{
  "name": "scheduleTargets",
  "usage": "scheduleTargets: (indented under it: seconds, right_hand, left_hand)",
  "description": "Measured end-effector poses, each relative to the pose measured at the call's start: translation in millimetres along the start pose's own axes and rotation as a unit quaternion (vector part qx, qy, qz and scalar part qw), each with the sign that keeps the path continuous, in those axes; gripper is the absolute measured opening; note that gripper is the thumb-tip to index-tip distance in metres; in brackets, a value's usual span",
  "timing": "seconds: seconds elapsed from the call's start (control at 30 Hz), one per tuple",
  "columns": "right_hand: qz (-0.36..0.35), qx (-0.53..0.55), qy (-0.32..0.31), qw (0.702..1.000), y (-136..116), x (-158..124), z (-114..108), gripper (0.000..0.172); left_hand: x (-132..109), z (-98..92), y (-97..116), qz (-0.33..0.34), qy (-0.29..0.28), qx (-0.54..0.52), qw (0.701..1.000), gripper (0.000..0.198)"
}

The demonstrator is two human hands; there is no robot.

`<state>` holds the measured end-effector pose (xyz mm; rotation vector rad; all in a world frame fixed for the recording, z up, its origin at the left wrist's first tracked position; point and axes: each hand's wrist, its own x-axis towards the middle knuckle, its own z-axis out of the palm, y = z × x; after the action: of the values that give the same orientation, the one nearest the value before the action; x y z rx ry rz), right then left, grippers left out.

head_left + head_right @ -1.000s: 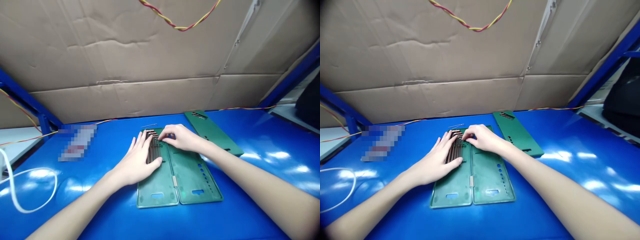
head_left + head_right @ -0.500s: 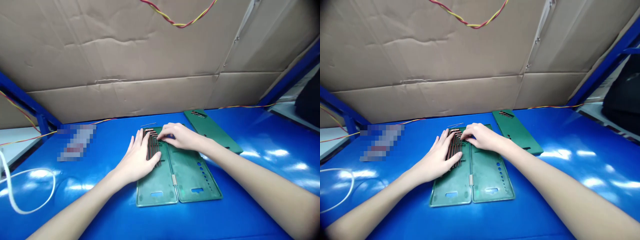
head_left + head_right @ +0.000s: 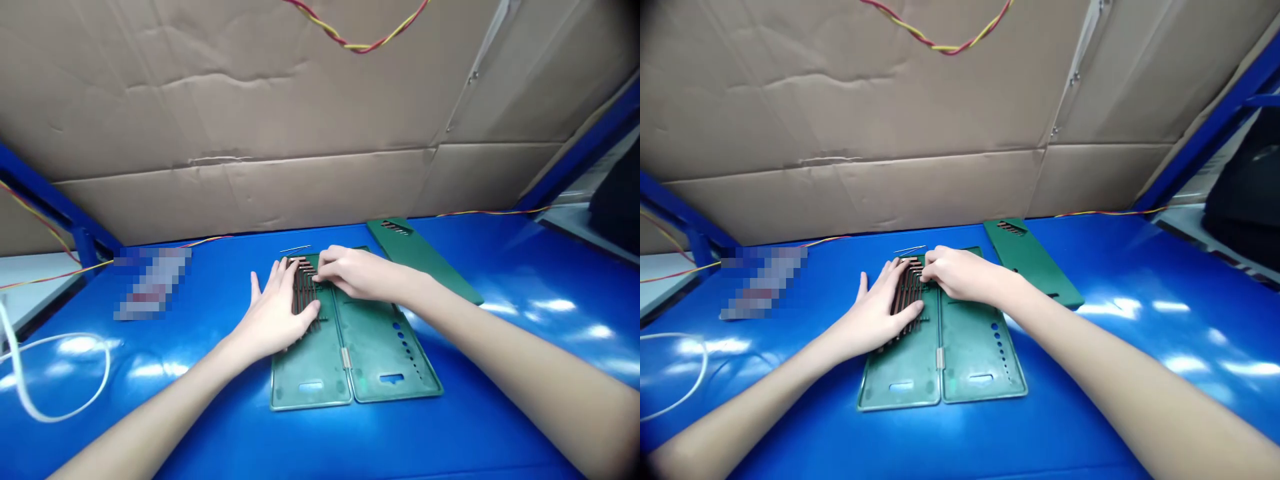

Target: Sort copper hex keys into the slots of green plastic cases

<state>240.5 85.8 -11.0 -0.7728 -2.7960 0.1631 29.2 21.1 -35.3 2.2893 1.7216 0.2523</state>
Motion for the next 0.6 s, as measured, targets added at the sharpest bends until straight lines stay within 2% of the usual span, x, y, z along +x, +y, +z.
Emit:
scheduleTargets:
  seconds: [0.2, 0.37, 0.6]
  right_hand:
    - [0.006, -0.018, -0.017, 1.000, -5.2, -0.5, -4.7, 0.031]
    - [-0.016, -0.054, -0.043, 0.998, -7.8, -4.5, -6.9, 0.033]
    - [-0.018, 0.009, -0.026, 0.999, -1.1, -8.2, -4.9, 0.031]
  left_hand:
    - [0.8, 0.8, -1.0, 0.008, 0.014, -0.019, 1.000, 0.078]
    - [0.6, 1.3, -0.6, 0.013, 0.032, -0.032, 0.999, 0.073]
    - [1.5, 3.9, -3.0, 0.015, 0.034, -0.027, 0.999, 0.074]
